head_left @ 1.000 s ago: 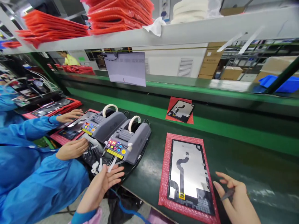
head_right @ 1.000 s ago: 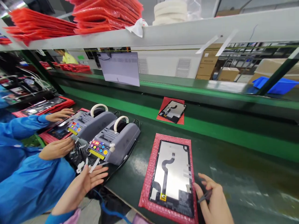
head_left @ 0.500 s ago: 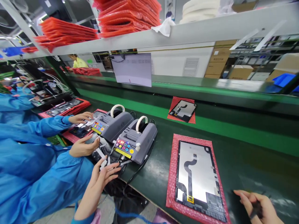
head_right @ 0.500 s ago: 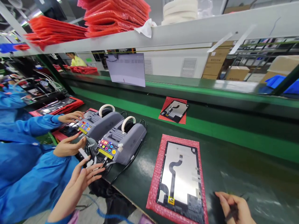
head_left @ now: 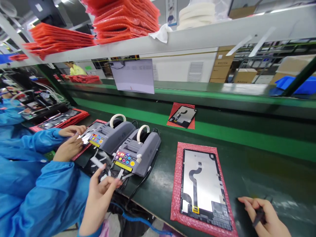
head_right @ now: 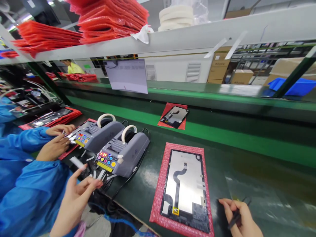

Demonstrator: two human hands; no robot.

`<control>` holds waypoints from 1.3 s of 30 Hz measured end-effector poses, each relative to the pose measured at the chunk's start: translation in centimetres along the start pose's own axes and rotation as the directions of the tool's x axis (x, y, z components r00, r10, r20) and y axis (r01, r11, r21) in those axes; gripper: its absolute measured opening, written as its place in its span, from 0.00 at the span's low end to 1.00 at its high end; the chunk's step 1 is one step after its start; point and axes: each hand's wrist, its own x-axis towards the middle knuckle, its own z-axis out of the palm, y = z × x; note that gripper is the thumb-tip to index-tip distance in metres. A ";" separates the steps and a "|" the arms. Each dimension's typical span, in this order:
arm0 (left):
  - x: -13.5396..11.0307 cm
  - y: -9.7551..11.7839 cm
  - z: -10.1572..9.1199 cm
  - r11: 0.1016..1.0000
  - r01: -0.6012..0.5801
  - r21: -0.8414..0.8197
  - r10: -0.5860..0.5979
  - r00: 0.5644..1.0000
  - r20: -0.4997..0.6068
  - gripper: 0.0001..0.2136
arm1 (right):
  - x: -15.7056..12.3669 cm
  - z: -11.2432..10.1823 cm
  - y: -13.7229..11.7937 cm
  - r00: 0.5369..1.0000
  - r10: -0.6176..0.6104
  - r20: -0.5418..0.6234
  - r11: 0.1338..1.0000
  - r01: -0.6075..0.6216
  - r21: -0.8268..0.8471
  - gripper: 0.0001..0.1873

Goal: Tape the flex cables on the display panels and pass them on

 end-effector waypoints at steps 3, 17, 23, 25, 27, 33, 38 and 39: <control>-3.8 -0.4 1.9 0.993 -0.100 -0.059 0.103 0.993 0.056 0.36 | -0.4 0.5 -3.1 0.999 -0.036 -0.029 0.990 0.039 0.139 0.21; -8.6 -3.9 12.8 0.968 -0.249 0.041 0.088 0.486 0.870 0.21 | 3.3 3.4 -16.8 0.825 -0.221 0.520 0.809 -0.142 0.570 0.26; -6.2 -5.3 13.9 0.932 -0.331 0.146 0.176 0.768 0.616 0.26 | 6.6 7.1 -15.0 0.893 -0.128 0.431 0.800 -0.164 0.578 0.29; -5.4 -5.6 14.2 0.847 -0.487 0.213 0.273 0.743 0.612 0.24 | 7.2 8.2 -14.7 0.881 -0.108 0.461 0.866 -0.144 0.479 0.27; -4.8 -5.6 14.4 0.714 -0.644 0.275 0.345 0.665 0.662 0.22 | 7.5 8.8 -14.6 0.883 -0.099 0.460 0.910 -0.106 0.400 0.24; -4.3 -6.1 15.0 0.419 -0.857 0.301 0.409 0.474 0.780 0.20 | 7.9 8.9 -15.2 0.878 -0.092 0.469 0.947 -0.068 0.313 0.18; -4.4 -6.5 15.4 0.376 -0.869 0.321 0.382 0.461 0.801 0.20 | 7.9 9.2 -15.3 0.886 -0.072 0.459 0.971 -0.043 0.235 0.17; -4.4 -6.6 15.5 0.372 -0.870 0.323 0.374 0.459 0.806 0.20 | 7.8 9.3 -15.3 0.891 -0.061 0.451 0.974 -0.046 0.224 0.17</control>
